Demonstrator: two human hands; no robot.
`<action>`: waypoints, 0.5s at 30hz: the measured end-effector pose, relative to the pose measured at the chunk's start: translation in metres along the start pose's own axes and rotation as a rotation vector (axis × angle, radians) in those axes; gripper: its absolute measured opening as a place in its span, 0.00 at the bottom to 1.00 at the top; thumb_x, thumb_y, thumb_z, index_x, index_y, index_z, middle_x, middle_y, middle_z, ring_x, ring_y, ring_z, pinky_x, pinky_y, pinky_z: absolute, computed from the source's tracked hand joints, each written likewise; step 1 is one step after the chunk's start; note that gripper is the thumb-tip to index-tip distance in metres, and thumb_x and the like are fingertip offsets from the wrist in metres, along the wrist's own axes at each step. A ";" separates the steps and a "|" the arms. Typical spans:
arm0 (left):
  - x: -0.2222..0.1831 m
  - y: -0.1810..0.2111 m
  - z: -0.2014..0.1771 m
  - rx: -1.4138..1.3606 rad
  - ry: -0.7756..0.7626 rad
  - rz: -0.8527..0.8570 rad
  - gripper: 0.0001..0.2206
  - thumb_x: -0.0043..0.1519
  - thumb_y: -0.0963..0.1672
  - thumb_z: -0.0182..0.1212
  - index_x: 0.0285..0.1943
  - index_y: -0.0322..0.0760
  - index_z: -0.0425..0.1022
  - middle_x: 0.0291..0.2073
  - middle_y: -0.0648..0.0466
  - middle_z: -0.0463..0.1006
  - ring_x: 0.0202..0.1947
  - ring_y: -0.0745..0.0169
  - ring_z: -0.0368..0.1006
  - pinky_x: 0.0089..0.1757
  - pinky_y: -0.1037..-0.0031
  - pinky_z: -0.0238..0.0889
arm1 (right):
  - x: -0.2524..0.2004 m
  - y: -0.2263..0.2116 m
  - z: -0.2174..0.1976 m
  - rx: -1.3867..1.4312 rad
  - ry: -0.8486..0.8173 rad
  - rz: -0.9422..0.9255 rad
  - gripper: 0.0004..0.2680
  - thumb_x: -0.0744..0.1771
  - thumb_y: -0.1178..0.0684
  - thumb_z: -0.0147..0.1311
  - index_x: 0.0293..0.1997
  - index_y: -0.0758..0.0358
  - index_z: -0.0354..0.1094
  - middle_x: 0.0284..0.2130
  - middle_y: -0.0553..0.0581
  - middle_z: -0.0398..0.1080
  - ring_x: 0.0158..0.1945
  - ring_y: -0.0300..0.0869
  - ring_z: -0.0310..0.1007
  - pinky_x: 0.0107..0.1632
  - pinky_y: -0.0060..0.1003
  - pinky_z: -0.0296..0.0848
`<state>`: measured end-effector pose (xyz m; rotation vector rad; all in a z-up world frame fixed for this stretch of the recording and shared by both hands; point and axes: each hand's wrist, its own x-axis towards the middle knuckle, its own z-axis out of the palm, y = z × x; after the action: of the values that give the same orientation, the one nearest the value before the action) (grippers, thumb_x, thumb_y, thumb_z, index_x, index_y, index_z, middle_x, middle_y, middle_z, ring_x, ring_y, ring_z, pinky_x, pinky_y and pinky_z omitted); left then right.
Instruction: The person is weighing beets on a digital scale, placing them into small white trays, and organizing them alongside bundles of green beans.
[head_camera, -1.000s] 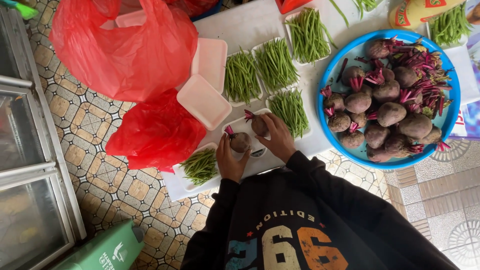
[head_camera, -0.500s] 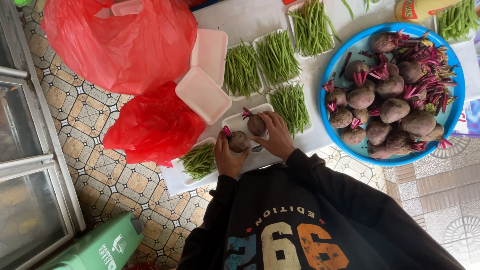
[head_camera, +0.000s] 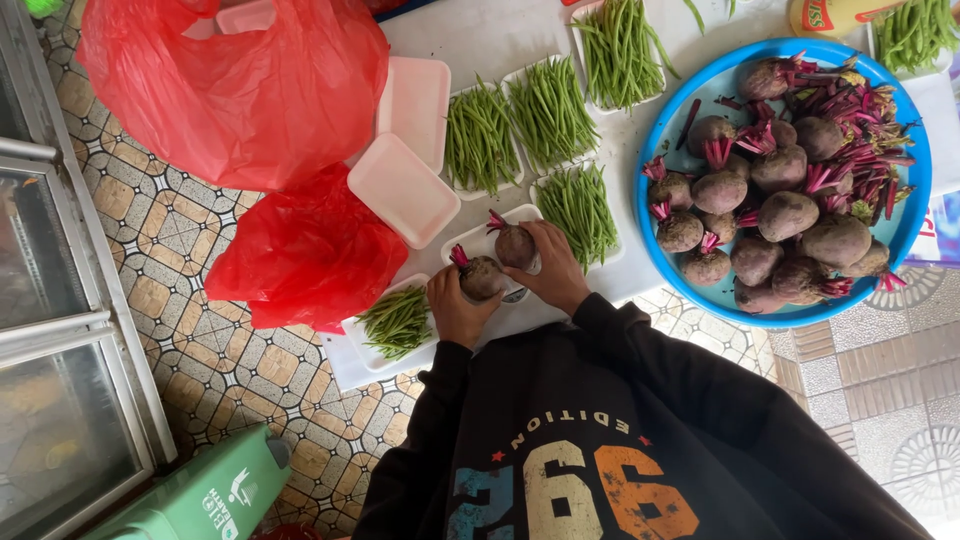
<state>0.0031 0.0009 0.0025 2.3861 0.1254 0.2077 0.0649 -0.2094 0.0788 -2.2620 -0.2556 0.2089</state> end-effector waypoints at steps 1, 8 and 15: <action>0.000 -0.001 0.001 0.005 -0.028 -0.018 0.40 0.41 0.57 0.80 0.58 0.33 0.72 0.52 0.47 0.72 0.58 0.48 0.66 0.61 0.58 0.57 | 0.000 0.000 0.001 0.005 0.002 0.006 0.31 0.65 0.39 0.66 0.71 0.62 0.53 0.61 0.66 0.61 0.71 0.67 0.52 0.68 0.64 0.61; 0.002 0.005 -0.003 0.033 -0.036 -0.018 0.42 0.42 0.54 0.81 0.63 0.31 0.70 0.57 0.44 0.71 0.60 0.46 0.64 0.63 0.56 0.54 | -0.003 0.000 0.001 -0.060 -0.001 -0.054 0.32 0.65 0.38 0.65 0.74 0.59 0.51 0.61 0.65 0.58 0.71 0.65 0.51 0.67 0.61 0.63; 0.000 0.016 -0.007 0.038 -0.002 -0.059 0.45 0.40 0.56 0.80 0.64 0.28 0.69 0.58 0.42 0.70 0.61 0.42 0.63 0.64 0.52 0.54 | -0.004 0.008 0.003 -0.068 -0.005 -0.091 0.34 0.65 0.37 0.64 0.75 0.61 0.49 0.63 0.67 0.55 0.72 0.66 0.50 0.68 0.61 0.61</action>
<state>0.0025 -0.0060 0.0190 2.4170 0.1996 0.1762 0.0614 -0.2138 0.0713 -2.3107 -0.3727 0.1598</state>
